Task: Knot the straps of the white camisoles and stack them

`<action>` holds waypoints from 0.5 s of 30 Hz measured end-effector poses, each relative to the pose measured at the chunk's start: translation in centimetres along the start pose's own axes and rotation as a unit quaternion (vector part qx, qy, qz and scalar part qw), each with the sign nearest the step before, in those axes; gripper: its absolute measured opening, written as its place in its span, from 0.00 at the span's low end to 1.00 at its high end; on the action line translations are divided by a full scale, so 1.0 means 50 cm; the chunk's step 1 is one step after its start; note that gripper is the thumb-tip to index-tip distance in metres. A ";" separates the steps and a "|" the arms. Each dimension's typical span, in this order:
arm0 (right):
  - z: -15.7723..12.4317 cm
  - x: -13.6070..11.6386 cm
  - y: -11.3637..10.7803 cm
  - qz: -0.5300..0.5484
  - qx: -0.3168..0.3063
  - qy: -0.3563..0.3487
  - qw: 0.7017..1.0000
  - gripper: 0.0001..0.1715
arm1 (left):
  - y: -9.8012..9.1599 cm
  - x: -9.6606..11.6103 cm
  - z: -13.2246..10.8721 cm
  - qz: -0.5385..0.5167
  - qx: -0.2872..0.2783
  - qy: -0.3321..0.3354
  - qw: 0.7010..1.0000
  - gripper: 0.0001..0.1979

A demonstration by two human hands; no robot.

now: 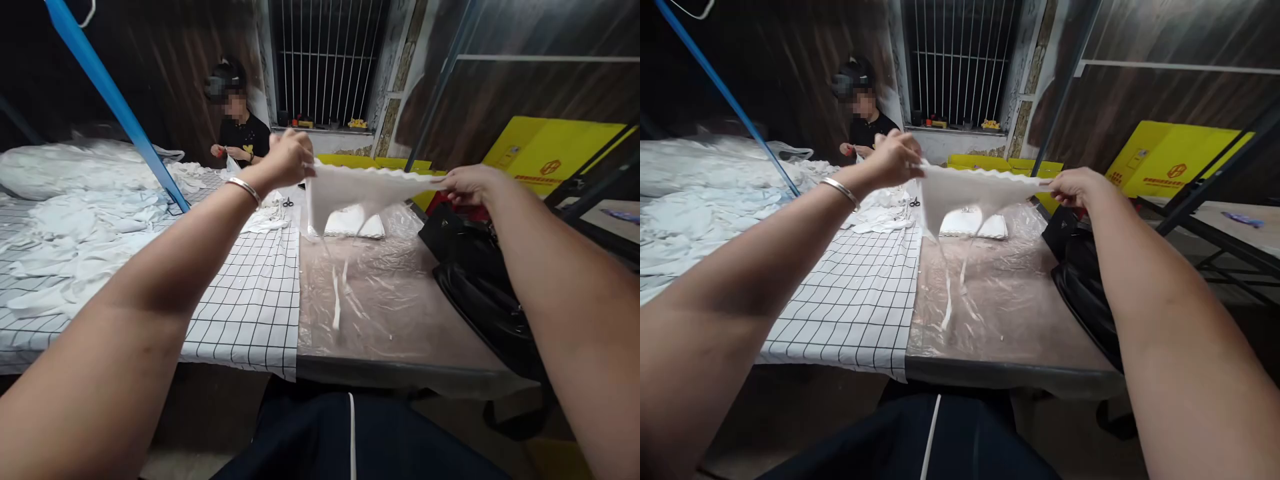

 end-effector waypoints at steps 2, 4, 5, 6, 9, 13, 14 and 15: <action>-0.009 0.004 -0.027 -0.005 0.018 0.026 0.999 0.05 | -0.011 0.000 0.005 0.001 0.010 0.000 1.000 0.11; -0.043 0.026 -0.039 -0.041 0.037 0.031 0.998 0.07 | 0.004 0.029 -0.036 -0.010 -0.001 0.005 1.000 0.11; -0.068 0.045 -0.035 -0.074 0.038 0.027 0.996 0.08 | 0.022 0.053 -0.073 -0.013 -0.012 0.004 1.000 0.12; -0.098 0.069 -0.023 -0.112 0.033 0.015 0.993 0.09 | 0.046 0.083 -0.121 -0.017 -0.028 -0.002 0.999 0.14; -0.197 0.173 0.048 -0.229 0.000 -0.043 0.972 0.10 | 0.144 0.195 -0.294 0.001 -0.119 -0.029 0.992 0.17; -0.307 0.368 0.139 -0.253 -0.036 0.007 0.967 0.13 | 0.237 0.335 -0.493 0.002 -0.186 -0.086 0.979 0.12; -0.327 0.409 0.148 -0.226 -0.051 0.023 0.973 0.13 | 0.243 0.356 -0.524 0.001 -0.188 -0.105 0.977 0.12; -0.343 0.441 0.152 -0.186 -0.075 0.037 0.979 0.12 | 0.242 0.371 -0.547 -0.004 -0.185 -0.121 0.975 0.12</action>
Point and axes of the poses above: each hand's wrist, its own z-axis towards the middle knuckle, its own y-axis out of the palm, x = y × z, the point moved 5 cm from there along z, towards the middle knuckle, and after that the axes turned 6 degrees about y, right-handed, at the moved point
